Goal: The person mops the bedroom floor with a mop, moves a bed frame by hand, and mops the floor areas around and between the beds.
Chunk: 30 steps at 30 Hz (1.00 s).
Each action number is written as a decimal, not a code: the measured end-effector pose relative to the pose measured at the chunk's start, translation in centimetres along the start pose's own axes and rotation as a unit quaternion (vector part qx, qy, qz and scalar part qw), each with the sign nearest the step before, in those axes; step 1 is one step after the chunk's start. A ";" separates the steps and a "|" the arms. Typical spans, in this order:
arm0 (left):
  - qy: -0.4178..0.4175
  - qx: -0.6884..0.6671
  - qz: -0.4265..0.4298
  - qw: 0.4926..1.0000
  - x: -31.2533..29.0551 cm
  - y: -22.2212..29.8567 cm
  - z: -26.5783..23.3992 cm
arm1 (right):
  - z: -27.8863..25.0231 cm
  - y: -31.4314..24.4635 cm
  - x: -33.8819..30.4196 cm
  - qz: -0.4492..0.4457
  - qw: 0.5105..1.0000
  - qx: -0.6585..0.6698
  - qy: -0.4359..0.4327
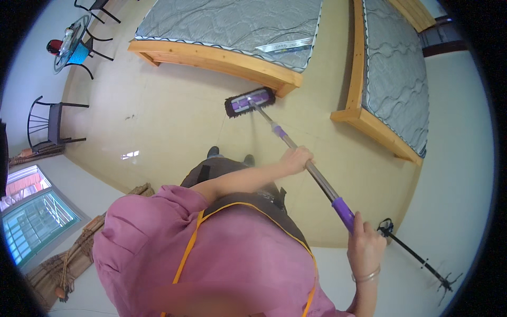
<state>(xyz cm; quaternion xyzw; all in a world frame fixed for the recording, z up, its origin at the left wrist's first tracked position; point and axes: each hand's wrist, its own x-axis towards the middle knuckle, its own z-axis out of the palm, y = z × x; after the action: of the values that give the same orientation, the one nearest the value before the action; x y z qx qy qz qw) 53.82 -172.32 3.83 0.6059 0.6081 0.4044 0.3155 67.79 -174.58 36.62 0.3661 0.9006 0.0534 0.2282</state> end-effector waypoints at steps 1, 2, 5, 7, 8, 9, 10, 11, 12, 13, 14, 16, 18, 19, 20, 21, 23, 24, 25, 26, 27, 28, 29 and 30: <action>-0.004 -0.002 0.002 1.000 0.2 -0.9 -0.5 | 0.5 -0.4 0.6 -0.010 1.000 -0.027 0.000; 0.017 0.014 -0.012 1.000 0.3 -2.0 -1.2 | 1.0 -1.0 1.2 -0.022 0.998 -0.053 0.000; 0.037 0.030 -0.044 0.998 0.0 -4.7 -5.0 | 2.6 -3.6 3.7 -0.062 0.996 -0.045 0.050; 0.029 0.027 -0.054 0.998 -0.5 -5.9 -7.0 | 2.7 -5.6 4.8 -0.077 0.995 -0.036 0.042; 0.039 0.009 -0.071 0.997 -0.9 -6.3 -7.8 | 2.6 -6.6 5.3 -0.094 0.995 -0.027 0.037; 0.051 -0.009 -0.090 0.995 -1.3 -6.9 -8.5 | 2.6 -7.2 5.9 -0.098 0.994 -0.029 0.036; 0.055 -0.010 -0.094 0.994 -1.9 -7.5 -9.3 | 2.4 -7.8 6.5 -0.120 0.992 -0.023 0.045; 0.070 -0.005 -0.103 0.992 -2.5 -8.3 -10.2 | 2.4 -8.5 7.1 -0.141 0.988 -0.016 0.053; 0.084 -0.003 -0.110 0.990 -3.1 -9.0 -10.9 | 2.6 -9.3 7.5 -0.145 0.988 -0.019 0.051; 0.087 -0.006 -0.112 0.990 -3.7 -9.9 -11.6 | 3.2 -10.2 8.1 -0.162 0.985 -0.021 0.062; 0.122 -0.002 -0.110 0.986 -4.5 -11.0 -12.4 | 3.8 -11.1 8.7 -0.180 0.981 -0.023 0.074; 0.181 0.016 -0.102 0.978 -6.1 -14.6 -13.9 | 4.9 -14.1 10.5 -0.206 0.973 -0.024 0.106; 0.203 0.039 -0.125 0.970 -7.5 -17.6 -16.8 | 4.9 -18.0 12.5 -0.244 0.956 -0.052 0.152; 0.202 0.051 -0.155 0.966 -8.5 -18.1 -19.0 | 4.7 -20.1 13.5 -0.261 0.948 -0.079 0.166; 0.223 0.056 -0.158 0.960 -9.2 -18.9 -20.6 | 3.9 -21.7 14.4 -0.281 0.936 -0.093 0.188; 0.244 0.062 -0.161 0.954 -9.8 -19.8 -22.0 | 3.4 -23.1 15.2 -0.300 0.924 -0.106 0.211; 0.311 0.071 -0.135 0.938 -10.7 -21.0 -24.1 | 2.5 -25.9 16.4 -0.312 0.915 -0.114 0.227; 0.377 0.081 -0.110 0.916 -11.0 -21.7 -25.0 | 2.2 -27.0 17.0 -0.323 0.906 -0.121 0.244; 0.379 0.080 -0.110 0.915 -11.5 -22.1 -26.0 | 1.7 -28.0 17.5 -0.325 0.905 -0.123 0.244; 0.380 0.083 -0.116 0.914 -11.8 -22.6 -27.0 | 1.0 -28.7 17.9 -0.347 0.895 -0.121 0.253; 0.381 0.087 -0.123 0.912 -12.3 -22.7 -27.9 | 0.4 -29.4 18.4 -0.371 0.884 -0.116 0.261; 0.383 0.086 -0.125 0.911 -12.5 -22.7 -28.6 | -0.1 -29.7 18.8 -0.373 0.883 -0.118 0.260; 0.395 0.096 -0.132 0.904 -12.6 -22.7 -29.2 | -0.5 -30.0 19.2 -0.378 0.873 -0.129 0.280; 0.408 0.105 -0.138 0.896 -12.6 -22.4 -29.8 | -1.0 -30.1 19.8 -0.383 0.862 -0.141 0.301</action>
<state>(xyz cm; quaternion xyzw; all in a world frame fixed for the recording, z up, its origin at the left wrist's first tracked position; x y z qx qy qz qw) 17.84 -186.66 -3.02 0.3272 0.7997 0.5027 0.0268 35.84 -182.83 22.23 -0.0778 0.9775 0.1961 -0.0021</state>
